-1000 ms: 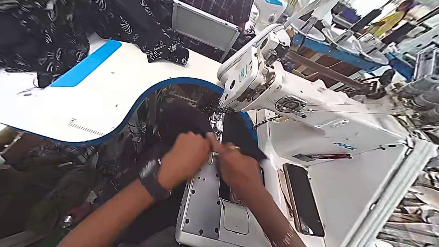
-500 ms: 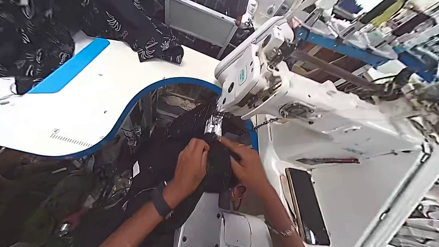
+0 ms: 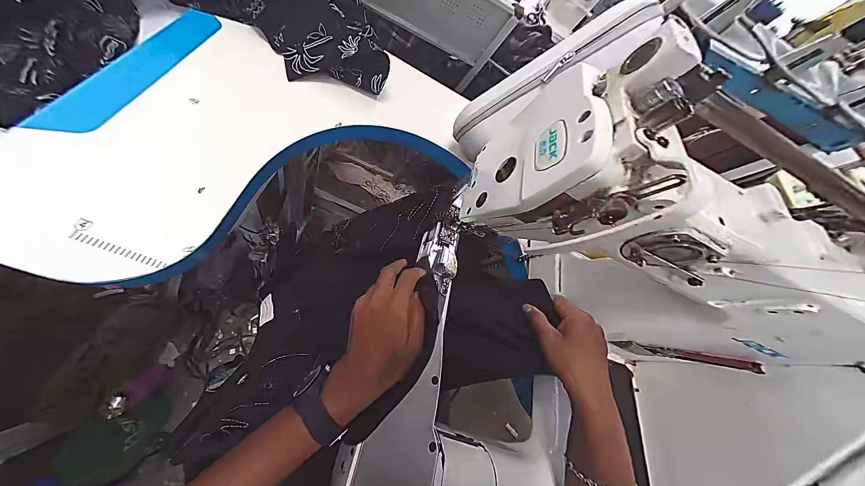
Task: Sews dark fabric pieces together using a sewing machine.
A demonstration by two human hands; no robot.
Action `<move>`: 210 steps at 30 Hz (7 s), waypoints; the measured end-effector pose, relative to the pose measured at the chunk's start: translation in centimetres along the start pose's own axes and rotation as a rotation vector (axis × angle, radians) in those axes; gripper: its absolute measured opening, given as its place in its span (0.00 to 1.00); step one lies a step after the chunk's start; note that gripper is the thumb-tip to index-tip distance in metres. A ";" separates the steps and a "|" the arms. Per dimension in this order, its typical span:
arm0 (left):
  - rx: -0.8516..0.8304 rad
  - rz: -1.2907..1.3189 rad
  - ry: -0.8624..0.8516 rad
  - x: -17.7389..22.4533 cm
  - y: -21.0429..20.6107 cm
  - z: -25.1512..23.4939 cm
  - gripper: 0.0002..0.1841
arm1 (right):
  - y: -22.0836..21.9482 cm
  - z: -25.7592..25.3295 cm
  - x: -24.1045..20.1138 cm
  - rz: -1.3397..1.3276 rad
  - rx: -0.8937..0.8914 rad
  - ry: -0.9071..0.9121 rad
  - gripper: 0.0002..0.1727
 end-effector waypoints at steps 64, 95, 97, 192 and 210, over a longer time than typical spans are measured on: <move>-0.189 0.022 -0.311 -0.1 -0.9 -2.7 0.13 | -7.4 2.4 -9.7 -0.590 0.181 0.430 0.09; -0.438 0.337 -0.130 -0.6 3.4 2.7 0.17 | -2.9 13.9 -14.3 0.420 -0.451 0.285 0.12; -0.346 0.302 -0.195 -0.4 2.8 3.2 0.12 | -1.6 14.1 -14.9 0.404 -0.402 0.300 0.13; -0.520 0.274 -0.158 -0.9 2.3 -0.6 0.20 | -6.5 8.1 -12.7 0.389 0.420 0.329 0.14; -0.467 0.380 -0.015 -0.4 2.5 0.4 0.19 | -5.1 11.9 -11.1 0.105 0.320 0.452 0.12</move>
Point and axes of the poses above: each hand's wrist, its own z-axis away from the middle knuckle, its own y-axis out of the back of the hand, x = y × z, the point moved 3 cm from there along -z, towards the middle knuckle, and after that the axes turned 8 degrees about -x, right-handed, at the moved point
